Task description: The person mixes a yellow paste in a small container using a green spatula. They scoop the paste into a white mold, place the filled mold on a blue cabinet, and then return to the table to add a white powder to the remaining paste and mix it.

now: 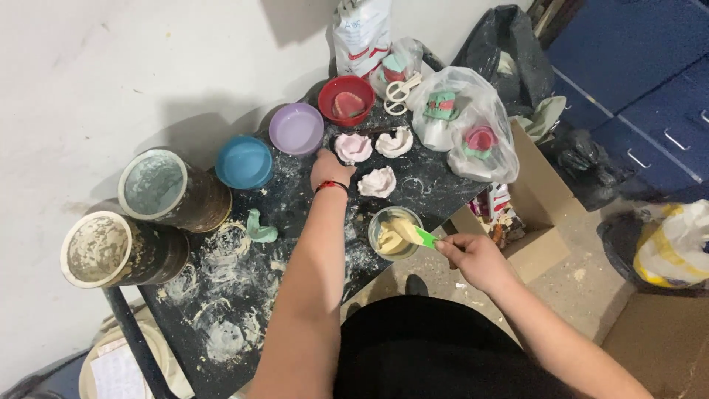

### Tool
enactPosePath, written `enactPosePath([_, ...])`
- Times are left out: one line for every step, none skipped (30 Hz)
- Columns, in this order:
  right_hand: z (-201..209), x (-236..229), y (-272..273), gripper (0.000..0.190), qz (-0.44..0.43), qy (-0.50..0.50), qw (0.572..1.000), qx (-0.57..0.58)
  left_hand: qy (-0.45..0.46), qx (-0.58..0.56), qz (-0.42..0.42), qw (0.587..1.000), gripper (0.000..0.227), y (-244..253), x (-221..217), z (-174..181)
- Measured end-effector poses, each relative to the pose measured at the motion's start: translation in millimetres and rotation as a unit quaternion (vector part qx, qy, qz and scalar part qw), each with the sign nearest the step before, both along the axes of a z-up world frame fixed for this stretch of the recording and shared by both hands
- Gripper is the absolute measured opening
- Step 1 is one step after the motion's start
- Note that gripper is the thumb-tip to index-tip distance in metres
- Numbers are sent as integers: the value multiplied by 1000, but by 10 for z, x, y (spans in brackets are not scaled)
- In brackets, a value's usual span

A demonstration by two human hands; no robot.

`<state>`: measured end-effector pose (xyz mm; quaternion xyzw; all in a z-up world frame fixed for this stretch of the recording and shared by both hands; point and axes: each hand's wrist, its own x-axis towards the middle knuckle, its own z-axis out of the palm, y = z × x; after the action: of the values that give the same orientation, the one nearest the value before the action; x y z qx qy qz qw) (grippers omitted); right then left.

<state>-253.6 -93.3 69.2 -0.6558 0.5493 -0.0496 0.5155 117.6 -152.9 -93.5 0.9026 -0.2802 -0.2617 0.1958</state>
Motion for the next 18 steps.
enactPosePath([-32,-24,-15,26,1,0,1000,0,0,0,1,1000,80,49,3,35])
enactPosePath([-62,-44,-32,27,2,-3,1000,2,78,-42,3,996,60,87,13,80])
enactPosePath([-92,-64,-49,27,4,-6,1000,3,154,-84,4,984,42,127,21,127])
enactPosePath([-118,-78,-71,27,4,-7,1000,3,154,-84,4,985,42,163,45,55])
enactPosePath([-144,-91,-90,27,3,-16,1000,9,248,-147,46,956,47,202,71,-17])
enactPosePath([-170,-106,-106,27,3,-25,1000,14,339,-207,89,913,52,248,93,-95])
enactPosePath([-270,-139,-149,27,4,-25,1000,15,339,-207,89,913,52,339,60,-14])
enactPosePath([-379,-158,-170,26,4,-32,999,14,344,-221,59,911,49,458,42,65])
enactPosePath([-486,-174,-185,25,4,-39,999,14,349,-235,28,907,47,581,25,148])
enactPosePath([-367,-130,-184,25,5,-42,999,12,346,-237,28,907,47,700,-86,359])
enactPosePath([-249,-82,-176,23,-7,-72,997,29,362,-275,29,890,43,825,-196,567])
enactPosePath([-144,-46,-134,22,-19,-99,994,49,379,-311,33,871,39,996,-324,746])
enactPosePath([-37,6,-139,22,-17,-99,994,51,378,-310,35,872,39,1104,-436,886])
enactPosePath([83,50,-153,22,-5,-121,992,29,379,-323,50,866,41,1204,-560,1028])
enactPosePath([203,98,-162,21,7,-143,990,6,379,-337,66,859,43,1307,-682,1171])
enactPosePath([367,176,-136,21,11,-142,990,6,379,-338,69,858,43,1378,-785,1214])
enactPosePath([531,255,-105,19,21,-122,992,-30,372,-345,71,859,36,1452,-889,1259])
enactPosePath([698,333,-73,19,32,-103,992,-68,364,-352,72,859,29,1523,-993,1306])
